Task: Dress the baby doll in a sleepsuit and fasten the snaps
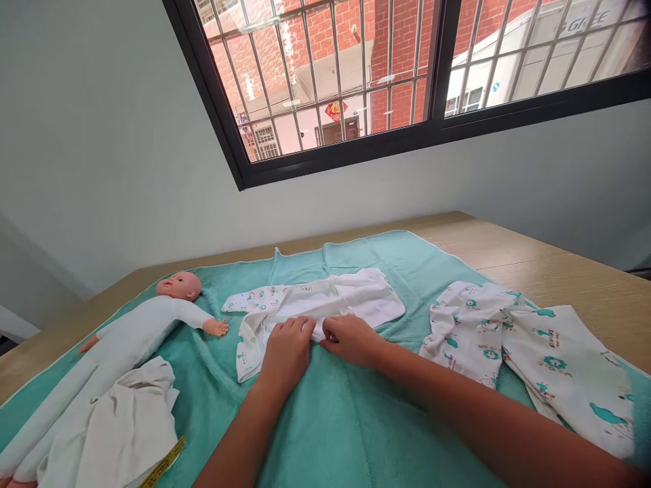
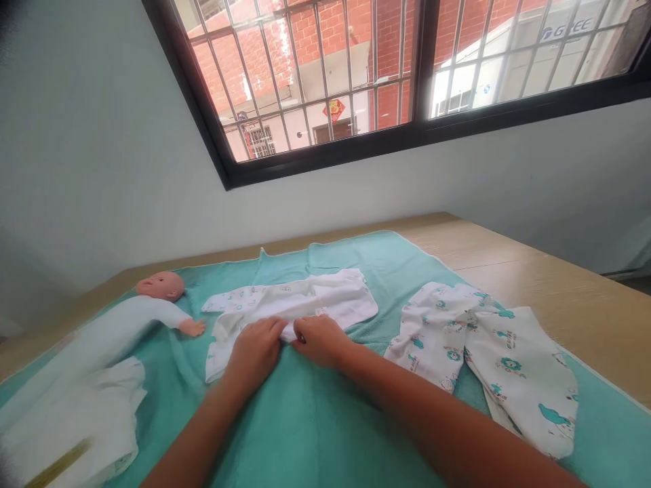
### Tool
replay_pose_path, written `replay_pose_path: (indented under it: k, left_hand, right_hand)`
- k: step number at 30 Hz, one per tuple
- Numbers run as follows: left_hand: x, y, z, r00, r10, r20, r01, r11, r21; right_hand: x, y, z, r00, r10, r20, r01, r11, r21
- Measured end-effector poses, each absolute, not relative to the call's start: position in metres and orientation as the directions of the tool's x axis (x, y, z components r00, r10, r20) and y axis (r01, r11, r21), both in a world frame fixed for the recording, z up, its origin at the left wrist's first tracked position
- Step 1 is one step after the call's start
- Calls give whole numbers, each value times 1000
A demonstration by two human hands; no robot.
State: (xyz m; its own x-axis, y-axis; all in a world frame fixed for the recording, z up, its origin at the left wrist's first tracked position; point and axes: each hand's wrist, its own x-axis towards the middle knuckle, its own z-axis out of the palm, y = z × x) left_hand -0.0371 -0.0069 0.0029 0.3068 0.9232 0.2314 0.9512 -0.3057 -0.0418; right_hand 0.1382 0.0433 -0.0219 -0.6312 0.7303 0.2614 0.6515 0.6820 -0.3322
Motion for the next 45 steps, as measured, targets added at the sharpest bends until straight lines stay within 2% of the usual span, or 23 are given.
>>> replay_pose_path:
  k: [3,6,9,11,15,18,22,24,27,28,30,32,34,36,38,40,42,45]
  left_hand:
    - [-41,-4,1,200,945,258,980,-198,-34]
    - [-46,-3,-1,138,928,346,989,-148,2]
    - [-51,-3,0,95,899,428,992,-122,35]
    - [-56,-3,1,77,900,429,995,-99,30]
    - [-74,-1,1,2,946,323,998,-23,62]
    - [-87,0,5,-25,964,264,988,-17,155]
    - [-92,-5,18,79,970,232,985,-112,133]
    - [-91,-10,26,114,973,199,986,-136,100]
    - [-87,-17,34,160,981,113,982,-170,83]
    - [-86,-18,36,165,981,100,981,-174,88]
    - [-82,-19,36,130,984,124,985,-143,100]
    - [-76,-16,31,62,981,185,988,-87,131]
    - [-70,-10,20,56,966,254,967,-115,225]
    - [-65,-4,6,139,948,286,916,-233,327]
    - [-63,1,-8,232,945,231,882,-304,359]
    - [-65,5,-17,250,963,97,908,-268,322]
    - [-72,8,-20,184,983,3,949,-179,259]
    - [-84,8,-16,12,1000,-14,984,-10,179]
  right_hand:
    - [137,42,-23,-599,731,327,653,682,-329]
    - [139,43,-23,-575,711,405,677,692,-251]
    - [145,47,-19,-575,708,410,696,687,-211]
    - [151,50,-15,-580,713,394,674,692,-259]
    - [167,58,-7,-614,709,347,585,704,-403]
    - [178,65,3,-653,714,254,553,678,-485]
    - [192,70,27,-737,669,99,527,660,-535]
    - [198,69,40,-754,656,-33,551,605,-574]
    - [203,67,50,-765,563,-312,612,485,-625]
    - [202,67,50,-766,543,-343,612,454,-647]
    - [197,69,44,-751,612,-246,575,424,-700]
    - [189,73,31,-660,751,-19,540,457,-707]
    - [181,76,16,-563,804,191,542,533,-650]
    - [177,78,1,-588,754,294,538,635,-554]
    - [177,80,-10,-671,677,302,530,723,-443]
    - [182,84,-18,-704,662,255,566,741,-360]
    - [189,91,-22,-673,712,203,640,697,-322]
    - [199,99,-25,-617,771,158,709,632,-313]
